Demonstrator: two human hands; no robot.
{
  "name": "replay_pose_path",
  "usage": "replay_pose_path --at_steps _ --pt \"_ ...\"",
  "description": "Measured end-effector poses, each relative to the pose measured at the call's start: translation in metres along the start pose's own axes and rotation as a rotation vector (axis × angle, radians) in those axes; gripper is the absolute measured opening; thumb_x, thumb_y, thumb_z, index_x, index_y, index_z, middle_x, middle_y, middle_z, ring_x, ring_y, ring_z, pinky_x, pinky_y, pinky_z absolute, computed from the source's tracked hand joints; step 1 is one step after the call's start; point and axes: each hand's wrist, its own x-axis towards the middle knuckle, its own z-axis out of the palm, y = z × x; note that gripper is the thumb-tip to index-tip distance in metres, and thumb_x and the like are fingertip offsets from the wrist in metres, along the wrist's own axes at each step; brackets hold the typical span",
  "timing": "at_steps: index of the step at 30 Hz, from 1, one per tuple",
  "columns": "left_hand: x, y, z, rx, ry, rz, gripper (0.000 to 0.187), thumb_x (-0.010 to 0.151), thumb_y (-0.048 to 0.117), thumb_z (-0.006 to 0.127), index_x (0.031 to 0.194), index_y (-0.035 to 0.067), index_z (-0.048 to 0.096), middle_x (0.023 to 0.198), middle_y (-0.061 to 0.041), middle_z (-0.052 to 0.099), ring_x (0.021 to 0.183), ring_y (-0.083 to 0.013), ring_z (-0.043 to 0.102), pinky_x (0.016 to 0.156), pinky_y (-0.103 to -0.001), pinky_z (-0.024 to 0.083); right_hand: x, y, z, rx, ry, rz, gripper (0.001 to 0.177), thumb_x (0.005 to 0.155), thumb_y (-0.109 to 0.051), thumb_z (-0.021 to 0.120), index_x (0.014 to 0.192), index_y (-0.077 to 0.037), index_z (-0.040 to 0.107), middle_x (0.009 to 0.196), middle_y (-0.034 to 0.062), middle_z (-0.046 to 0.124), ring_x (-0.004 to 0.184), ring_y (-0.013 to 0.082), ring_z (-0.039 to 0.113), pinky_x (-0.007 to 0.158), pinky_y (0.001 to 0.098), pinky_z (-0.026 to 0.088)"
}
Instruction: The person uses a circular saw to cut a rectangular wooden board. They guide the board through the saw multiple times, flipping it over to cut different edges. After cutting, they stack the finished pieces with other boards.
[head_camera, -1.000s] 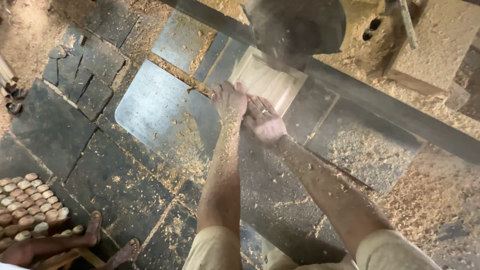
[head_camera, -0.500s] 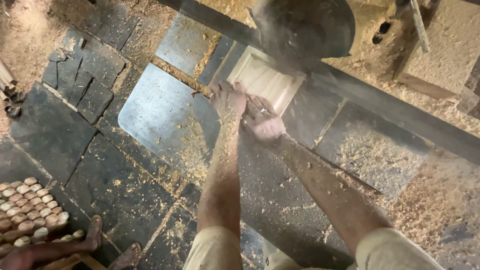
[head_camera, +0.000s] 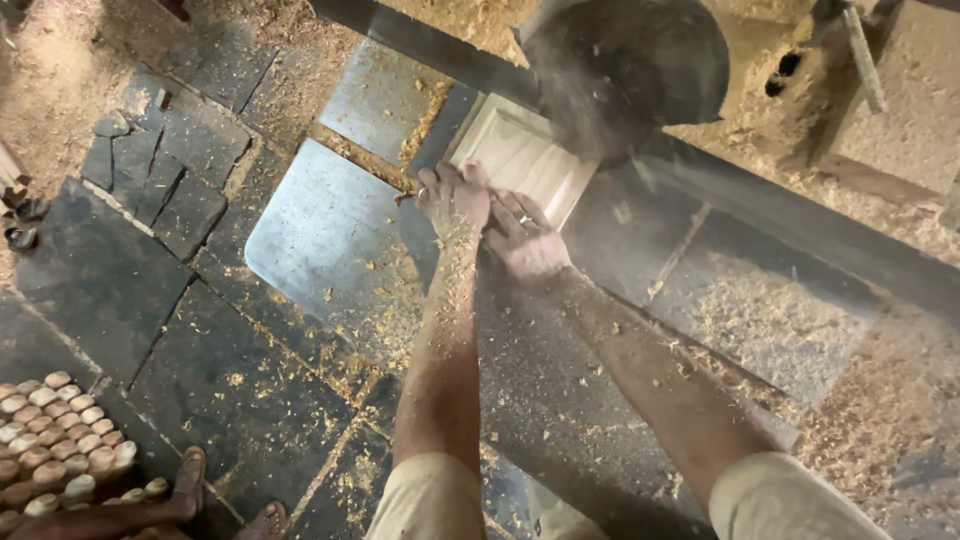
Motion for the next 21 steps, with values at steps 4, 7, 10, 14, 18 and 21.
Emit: replay_pose_path --at_steps 4,7,10,14,18,21 --pt "0.013 -0.007 -0.002 0.018 0.012 -0.008 0.053 0.098 0.05 0.05 0.109 0.0 0.063 0.119 -0.025 0.058 0.111 -0.0475 0.06 0.097 -0.06 0.045 0.009 0.0 0.016 -0.003 0.012 -0.005 0.024 0.084 -0.018 0.067 0.104 -0.006 0.073 0.145 0.0249 0.059 0.137 0.0375 0.053 0.12 0.0489 0.041" --pt "0.03 -0.019 0.0 0.057 -0.045 -0.039 0.056 0.098 0.051 0.049 0.115 0.0 0.061 0.126 -0.028 0.056 0.115 -0.0498 0.058 0.096 -0.066 0.041 0.024 -0.001 0.03 -0.019 0.013 -0.012 0.028 0.085 -0.022 0.066 0.106 -0.004 0.073 0.145 0.0263 0.058 0.138 0.0383 0.052 0.119 0.0506 0.04" --pt "0.043 -0.033 0.002 0.028 -0.03 -0.02 0.062 0.099 0.05 0.047 0.131 -0.002 0.056 0.134 -0.029 0.055 0.118 -0.0508 0.058 0.1 -0.064 0.042 0.037 -0.004 0.042 0.041 0.028 -0.026 0.029 0.09 -0.024 0.066 0.108 -0.002 0.073 0.142 0.026 0.057 0.136 0.0407 0.052 0.118 0.0524 0.038" --pt "0.051 -0.038 -0.009 0.091 -0.033 0.002 0.063 0.103 0.049 0.047 0.137 -0.004 0.053 0.141 -0.033 0.049 0.123 -0.0519 0.056 0.103 -0.062 0.042 0.048 -0.008 0.044 0.002 -0.029 -0.032 0.028 0.089 -0.022 0.064 0.109 -0.004 0.072 0.145 0.0261 0.057 0.14 0.0393 0.05 0.121 0.0499 0.036" --pt "-0.002 -0.034 -0.052 0.006 -0.09 -0.003 0.063 0.099 0.045 0.049 0.133 -0.007 0.051 0.148 -0.036 0.041 0.113 -0.0533 0.058 0.096 -0.059 0.046 0.023 -0.036 0.014 0.001 -0.134 -0.07 0.035 0.083 -0.019 0.061 0.114 -0.005 0.07 0.145 0.0263 0.056 0.139 0.0383 0.049 0.118 0.0498 0.034" --pt "-0.079 -0.02 -0.087 0.017 -0.178 -0.109 0.057 0.101 0.048 0.048 0.128 -0.002 0.053 0.132 -0.028 0.052 0.113 -0.0495 0.06 0.096 -0.059 0.047 -0.03 -0.06 -0.027 0.105 -0.111 -0.102 0.034 0.088 -0.021 0.061 0.117 -0.004 0.068 0.146 0.0263 0.054 0.14 0.0389 0.049 0.12 0.0505 0.034"
